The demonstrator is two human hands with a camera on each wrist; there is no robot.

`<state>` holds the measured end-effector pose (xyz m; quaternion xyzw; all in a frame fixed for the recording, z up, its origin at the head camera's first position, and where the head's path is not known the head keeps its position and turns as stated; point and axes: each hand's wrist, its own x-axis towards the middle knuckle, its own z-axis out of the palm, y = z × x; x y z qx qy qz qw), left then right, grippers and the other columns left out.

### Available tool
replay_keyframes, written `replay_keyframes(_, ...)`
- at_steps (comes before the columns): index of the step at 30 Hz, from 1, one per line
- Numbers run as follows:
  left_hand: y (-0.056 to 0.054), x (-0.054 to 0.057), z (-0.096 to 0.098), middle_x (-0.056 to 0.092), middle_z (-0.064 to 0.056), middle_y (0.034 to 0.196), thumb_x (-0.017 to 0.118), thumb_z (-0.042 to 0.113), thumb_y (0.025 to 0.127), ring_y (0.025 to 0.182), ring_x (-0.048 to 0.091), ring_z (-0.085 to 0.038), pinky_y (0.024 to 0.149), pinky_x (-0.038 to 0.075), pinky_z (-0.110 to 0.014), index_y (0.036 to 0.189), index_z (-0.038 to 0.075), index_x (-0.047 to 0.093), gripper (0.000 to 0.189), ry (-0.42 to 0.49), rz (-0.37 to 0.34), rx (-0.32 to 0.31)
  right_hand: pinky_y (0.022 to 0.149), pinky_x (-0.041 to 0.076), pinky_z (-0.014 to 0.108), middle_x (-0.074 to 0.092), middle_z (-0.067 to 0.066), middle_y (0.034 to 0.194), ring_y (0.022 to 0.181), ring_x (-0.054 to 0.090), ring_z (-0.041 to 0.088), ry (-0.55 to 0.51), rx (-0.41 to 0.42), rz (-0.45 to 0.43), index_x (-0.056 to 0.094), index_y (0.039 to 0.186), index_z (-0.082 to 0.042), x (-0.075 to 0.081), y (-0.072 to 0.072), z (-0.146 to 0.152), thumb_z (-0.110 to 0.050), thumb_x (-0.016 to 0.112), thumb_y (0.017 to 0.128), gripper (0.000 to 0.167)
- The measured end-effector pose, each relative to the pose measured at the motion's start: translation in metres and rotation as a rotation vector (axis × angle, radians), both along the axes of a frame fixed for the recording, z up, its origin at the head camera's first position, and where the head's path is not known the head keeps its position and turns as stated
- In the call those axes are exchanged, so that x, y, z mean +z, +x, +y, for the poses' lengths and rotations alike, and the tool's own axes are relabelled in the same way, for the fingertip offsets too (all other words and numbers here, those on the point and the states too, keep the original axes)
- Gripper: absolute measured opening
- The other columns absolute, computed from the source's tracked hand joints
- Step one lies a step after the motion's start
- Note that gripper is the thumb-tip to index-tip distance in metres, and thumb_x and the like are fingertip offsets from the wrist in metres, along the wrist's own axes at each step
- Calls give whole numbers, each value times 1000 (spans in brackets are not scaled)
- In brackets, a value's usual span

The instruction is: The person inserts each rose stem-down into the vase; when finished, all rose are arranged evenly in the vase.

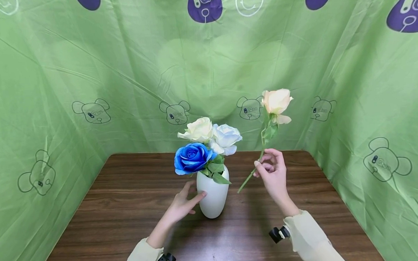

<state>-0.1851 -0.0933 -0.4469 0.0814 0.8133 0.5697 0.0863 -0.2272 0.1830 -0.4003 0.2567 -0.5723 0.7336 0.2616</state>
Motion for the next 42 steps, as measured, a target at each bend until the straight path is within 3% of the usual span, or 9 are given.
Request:
replay_keyframes(2,0,0,0,44,-20,122,57,46,82,72,60,-23,48,51,-31,130,14,34,62,-1,0,0,42,47,24,47,13,78,47,52,16,-10,-34,-16,38,111,8,21,9,-12,15,54,77,39)
replay_keyframes(4,0,0,0,44,-21,122,57,46,82,71,60,-23,48,51,-31,130,14,34,62,-3,-1,0,42,47,24,48,12,77,47,52,15,-18,-62,-22,37,111,7,32,9,-20,19,52,76,40)
replay_keyframes(10,0,0,0,44,-21,121,58,46,82,71,60,-23,48,51,-31,129,14,35,62,-6,-1,4,42,48,27,48,10,77,47,53,15,-37,-111,-5,41,112,-2,43,3,-31,17,52,76,42)
replay_keyframes(20,0,2,1,44,-20,122,58,47,81,77,59,-25,48,51,-31,130,14,34,64,-6,-16,2,44,49,27,47,11,78,47,53,18,-73,-120,46,41,111,-2,60,-1,-44,14,53,77,40)
replay_keyframes(25,0,1,0,44,-21,122,58,46,82,78,59,-25,48,51,-31,130,13,34,63,0,-10,3,45,50,29,47,13,79,50,53,18,-5,-91,97,38,110,8,56,0,-55,15,55,76,39)
replay_keyframes(33,0,1,0,44,-22,121,58,46,82,76,59,-25,48,51,-30,130,11,33,64,-1,-8,1,45,46,23,52,16,75,51,53,15,261,-151,242,44,105,7,33,2,-71,13,59,73,36)
replay_keyframes(42,1,3,0,44,-22,122,57,48,81,74,60,-25,48,51,-31,131,11,33,67,-7,-13,1,41,37,20,56,8,77,50,45,8,492,-243,191,50,104,-1,8,6,-77,0,58,77,28)
